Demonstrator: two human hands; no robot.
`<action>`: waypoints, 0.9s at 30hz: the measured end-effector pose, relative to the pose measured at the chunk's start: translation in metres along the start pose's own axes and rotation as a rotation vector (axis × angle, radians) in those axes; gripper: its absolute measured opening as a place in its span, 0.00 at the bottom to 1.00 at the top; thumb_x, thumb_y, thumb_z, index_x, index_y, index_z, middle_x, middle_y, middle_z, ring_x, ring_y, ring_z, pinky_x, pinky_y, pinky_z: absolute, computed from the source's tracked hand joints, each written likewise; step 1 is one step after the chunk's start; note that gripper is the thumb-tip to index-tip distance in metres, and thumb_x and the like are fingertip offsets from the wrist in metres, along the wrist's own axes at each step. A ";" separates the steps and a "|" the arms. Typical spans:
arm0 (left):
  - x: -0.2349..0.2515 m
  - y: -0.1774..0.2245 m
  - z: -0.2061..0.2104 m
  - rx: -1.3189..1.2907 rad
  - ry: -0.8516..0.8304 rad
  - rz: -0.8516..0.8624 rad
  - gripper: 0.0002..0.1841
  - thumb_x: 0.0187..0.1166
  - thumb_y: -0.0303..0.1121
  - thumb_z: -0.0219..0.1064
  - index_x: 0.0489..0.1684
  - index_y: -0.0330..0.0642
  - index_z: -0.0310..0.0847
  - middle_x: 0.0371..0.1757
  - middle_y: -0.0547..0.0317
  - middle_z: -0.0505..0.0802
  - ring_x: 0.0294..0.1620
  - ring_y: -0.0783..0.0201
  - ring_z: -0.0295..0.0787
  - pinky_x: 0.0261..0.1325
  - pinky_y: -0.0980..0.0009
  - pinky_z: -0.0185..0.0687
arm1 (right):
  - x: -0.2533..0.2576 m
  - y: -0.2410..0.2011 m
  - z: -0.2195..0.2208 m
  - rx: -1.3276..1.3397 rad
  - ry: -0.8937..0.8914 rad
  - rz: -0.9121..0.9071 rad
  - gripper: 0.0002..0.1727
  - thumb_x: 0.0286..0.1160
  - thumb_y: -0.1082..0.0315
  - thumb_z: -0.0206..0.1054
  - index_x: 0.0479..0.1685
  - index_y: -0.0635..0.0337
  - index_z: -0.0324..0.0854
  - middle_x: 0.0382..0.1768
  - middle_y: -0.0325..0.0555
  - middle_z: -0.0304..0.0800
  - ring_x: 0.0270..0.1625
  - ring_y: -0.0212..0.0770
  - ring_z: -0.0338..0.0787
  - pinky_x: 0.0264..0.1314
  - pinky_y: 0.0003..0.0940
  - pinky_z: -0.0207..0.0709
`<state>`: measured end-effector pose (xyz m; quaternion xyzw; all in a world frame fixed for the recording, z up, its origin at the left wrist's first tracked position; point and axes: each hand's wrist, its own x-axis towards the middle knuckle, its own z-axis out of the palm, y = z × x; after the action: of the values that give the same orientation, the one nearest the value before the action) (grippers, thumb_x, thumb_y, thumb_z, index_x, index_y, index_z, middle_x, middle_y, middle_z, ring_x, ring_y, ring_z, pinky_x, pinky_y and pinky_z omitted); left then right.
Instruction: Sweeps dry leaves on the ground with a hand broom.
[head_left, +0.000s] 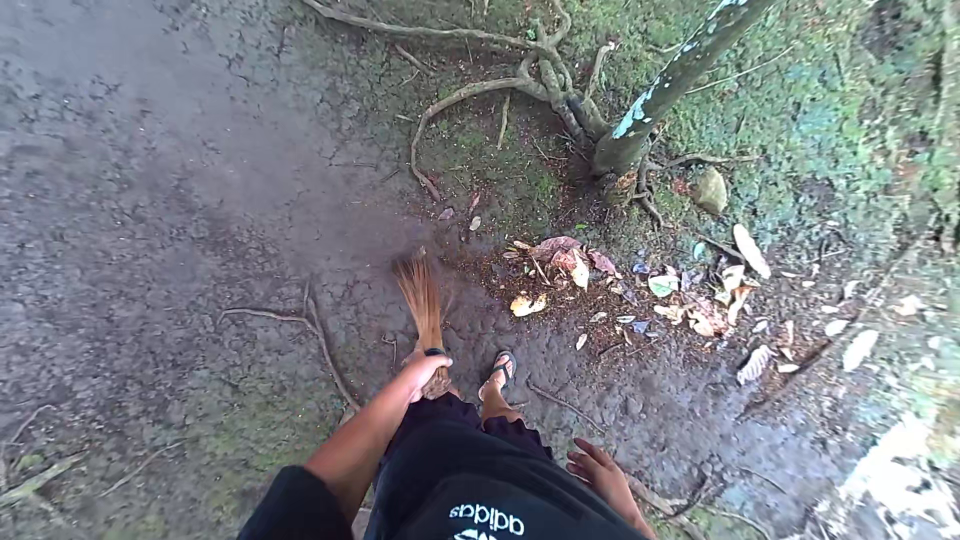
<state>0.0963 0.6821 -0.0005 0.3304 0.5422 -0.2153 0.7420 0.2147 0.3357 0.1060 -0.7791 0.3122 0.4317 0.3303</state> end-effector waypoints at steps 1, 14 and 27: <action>0.018 0.003 0.005 0.056 -0.035 0.003 0.56 0.65 0.33 0.78 0.95 0.51 0.37 0.72 0.36 0.81 0.62 0.44 0.87 0.58 0.46 0.88 | 0.000 0.002 -0.001 -0.004 0.004 0.003 0.23 0.87 0.73 0.57 0.79 0.67 0.70 0.58 0.62 0.86 0.46 0.44 0.90 0.48 0.40 0.84; -0.015 0.001 -0.069 0.516 0.176 0.024 0.66 0.64 0.35 0.80 0.97 0.56 0.20 0.82 0.31 0.73 0.77 0.39 0.78 0.75 0.40 0.75 | 0.008 0.012 0.005 -0.037 0.009 0.076 0.23 0.88 0.72 0.56 0.80 0.66 0.68 0.57 0.63 0.86 0.45 0.45 0.90 0.48 0.40 0.84; -0.020 -0.011 -0.082 0.984 0.214 -0.115 0.61 0.70 0.39 0.76 0.96 0.72 0.21 0.67 0.32 0.86 0.62 0.34 0.88 0.62 0.35 0.82 | 0.016 0.035 -0.012 -0.039 -0.031 0.127 0.24 0.88 0.73 0.55 0.82 0.69 0.65 0.61 0.65 0.83 0.48 0.44 0.89 0.53 0.39 0.83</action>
<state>0.0282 0.7334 -0.0005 0.6307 0.4668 -0.4505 0.4258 0.2002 0.3021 0.0885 -0.7572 0.3473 0.4700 0.2917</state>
